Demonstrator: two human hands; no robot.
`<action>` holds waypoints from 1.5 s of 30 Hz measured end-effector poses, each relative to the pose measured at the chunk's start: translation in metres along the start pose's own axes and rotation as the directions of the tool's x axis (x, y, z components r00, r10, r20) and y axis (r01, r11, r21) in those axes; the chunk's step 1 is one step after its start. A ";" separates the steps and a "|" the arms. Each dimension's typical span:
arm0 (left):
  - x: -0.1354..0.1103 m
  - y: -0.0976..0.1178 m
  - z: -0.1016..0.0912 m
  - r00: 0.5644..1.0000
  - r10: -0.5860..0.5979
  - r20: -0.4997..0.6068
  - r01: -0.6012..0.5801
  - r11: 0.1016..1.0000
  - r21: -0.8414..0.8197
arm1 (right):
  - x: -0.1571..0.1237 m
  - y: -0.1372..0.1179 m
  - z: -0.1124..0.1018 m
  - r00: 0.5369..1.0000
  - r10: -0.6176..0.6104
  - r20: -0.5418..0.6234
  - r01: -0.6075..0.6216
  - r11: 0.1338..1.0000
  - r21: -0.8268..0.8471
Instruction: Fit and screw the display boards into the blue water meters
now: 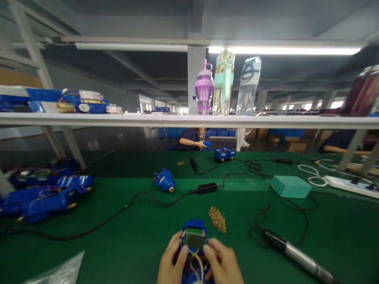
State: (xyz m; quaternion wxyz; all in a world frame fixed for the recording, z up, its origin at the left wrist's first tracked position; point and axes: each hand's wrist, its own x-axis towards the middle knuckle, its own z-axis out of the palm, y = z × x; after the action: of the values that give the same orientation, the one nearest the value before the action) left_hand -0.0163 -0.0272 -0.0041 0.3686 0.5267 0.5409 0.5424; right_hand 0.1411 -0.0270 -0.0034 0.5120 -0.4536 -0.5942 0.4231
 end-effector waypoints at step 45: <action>-0.030 0.054 0.003 0.980 0.198 0.027 -0.195 0.915 0.353 | -0.016 -0.011 -0.025 0.991 -0.099 -0.088 0.082 0.981 -0.176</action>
State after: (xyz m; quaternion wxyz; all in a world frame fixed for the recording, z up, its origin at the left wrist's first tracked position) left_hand 0.0008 -0.0632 0.0426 0.2092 0.6335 0.5756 0.4729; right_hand 0.1657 -0.0446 0.0064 0.5178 -0.4885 -0.6232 0.3238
